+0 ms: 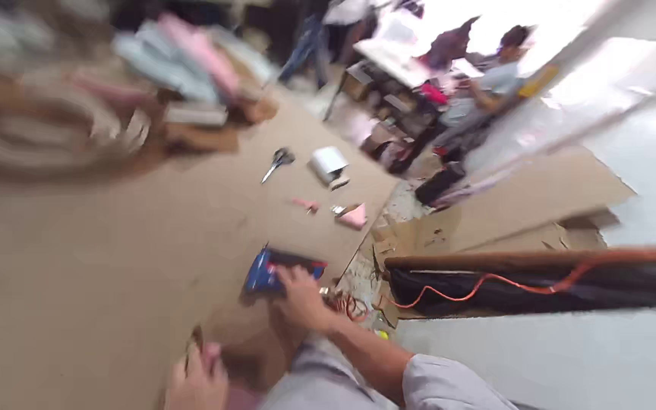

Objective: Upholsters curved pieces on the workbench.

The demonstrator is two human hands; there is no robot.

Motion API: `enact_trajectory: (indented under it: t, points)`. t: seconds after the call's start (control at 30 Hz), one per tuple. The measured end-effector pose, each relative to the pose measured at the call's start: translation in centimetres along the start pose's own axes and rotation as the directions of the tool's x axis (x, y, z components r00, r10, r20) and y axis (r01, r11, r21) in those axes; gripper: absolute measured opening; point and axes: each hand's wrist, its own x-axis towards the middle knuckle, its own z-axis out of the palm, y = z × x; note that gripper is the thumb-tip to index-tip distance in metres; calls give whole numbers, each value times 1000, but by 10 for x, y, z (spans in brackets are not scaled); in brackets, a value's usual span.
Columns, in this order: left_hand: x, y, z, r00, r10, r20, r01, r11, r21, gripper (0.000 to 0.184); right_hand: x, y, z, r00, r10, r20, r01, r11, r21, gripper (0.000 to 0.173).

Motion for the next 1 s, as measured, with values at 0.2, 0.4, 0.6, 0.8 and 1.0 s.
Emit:
enact_trajectory:
  t: [0.2,0.4,0.6,0.8,1.0]
  points:
    - [0,-13,27,978,-209,-16,209,978,12,68,37,5,-5,952,-29,305,71,989,-130,83]
    - [-1,-11,37,989,-144,-16,145,987,69,58,43,-26,-66,942,-13,334,40,996,-74,37]
    - [-3,-19,44,984,-62,-167,76,994,74,43,48,-97,-77,764,-474,439,460,876,146,32]
    - [-5,-22,46,969,-74,-237,75,997,-6,30,65,-138,-59,556,-544,628,648,757,82,32]
    - [-4,-21,46,967,-87,-238,83,996,-30,23,65,-150,-51,500,-517,695,686,726,46,34]
